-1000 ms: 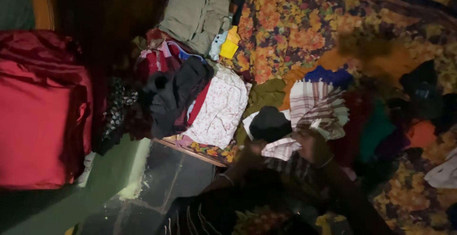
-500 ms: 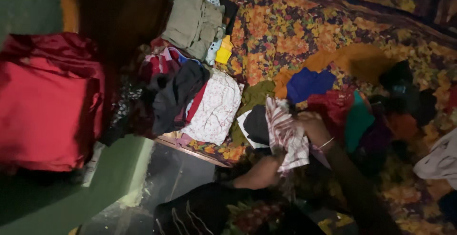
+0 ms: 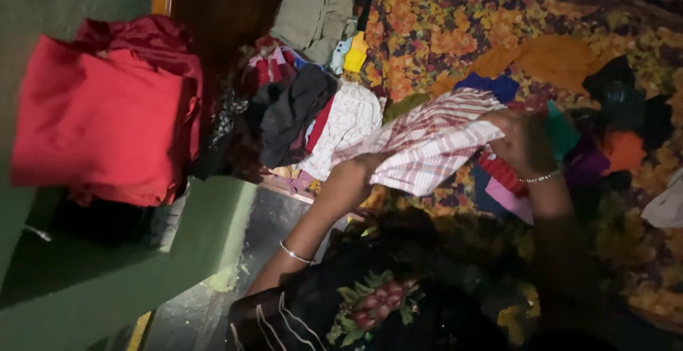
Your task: The person sorts various pieces of colorful clothing on a bed by picking them up and moving them into different piles.
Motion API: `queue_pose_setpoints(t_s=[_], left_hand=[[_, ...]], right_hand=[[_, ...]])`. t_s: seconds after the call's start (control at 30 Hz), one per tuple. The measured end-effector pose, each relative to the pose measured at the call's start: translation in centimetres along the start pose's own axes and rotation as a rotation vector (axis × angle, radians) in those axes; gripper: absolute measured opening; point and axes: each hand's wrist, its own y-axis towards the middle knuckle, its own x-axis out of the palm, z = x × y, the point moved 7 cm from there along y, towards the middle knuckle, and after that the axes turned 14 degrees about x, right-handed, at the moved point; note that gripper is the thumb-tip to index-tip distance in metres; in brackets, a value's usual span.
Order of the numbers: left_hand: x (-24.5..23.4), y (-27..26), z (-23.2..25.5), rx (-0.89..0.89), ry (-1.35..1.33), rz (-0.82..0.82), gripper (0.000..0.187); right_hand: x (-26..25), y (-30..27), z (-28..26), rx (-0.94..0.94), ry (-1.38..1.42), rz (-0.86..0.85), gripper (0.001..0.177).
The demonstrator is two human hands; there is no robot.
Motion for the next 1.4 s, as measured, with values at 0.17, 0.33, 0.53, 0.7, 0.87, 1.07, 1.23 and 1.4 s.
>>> queue_pose_setpoints(t_s=[0.17,0.33,0.53,0.7,0.87,1.07,1.23,1.4], left_hand=[[5.9,-6.7,-1.3,-0.068,0.004,-0.204,0.077],[13.2,-14.3,-5.8,-0.090,-0.102,-0.141,0.076],[24.5,-25.5,-13.8,-0.437,-0.106,-0.399,0.036],[26.6,-26.5,-15.9,-0.501,-0.007,-0.441,0.034],[24.8,-24.8,-18.7,-0.620,-0.003,-0.358,0.071],[24.7,-25.6,-22.0,-0.724,0.177,-0.302,0.056],[26.5,-27.5,-22.5,-0.707,0.186,-0.128,0.042],[27.6,-28.1,-22.7,-0.815,0.200,-0.269,0.029]], right_hand=[[8.5,-7.3,3.2,0.130,0.168,-0.165,0.054],[22.1,-17.0,9.6,0.533,-0.090,-0.406,0.056],[29.3,-20.7,8.0,0.386,-0.099,-0.646,0.056],[31.4,-18.6,8.1,0.222,-0.097,-0.697,0.058],[36.3,-12.9,10.5,0.425,-0.357,-0.831,0.060],[41.6,-6.8,9.4,0.226,-0.521,-0.727,0.066],[43.8,-6.4,10.2,0.353,-0.548,-0.827,0.044],[43.3,-6.5,9.1,0.207,-0.687,-0.742,0.030]])
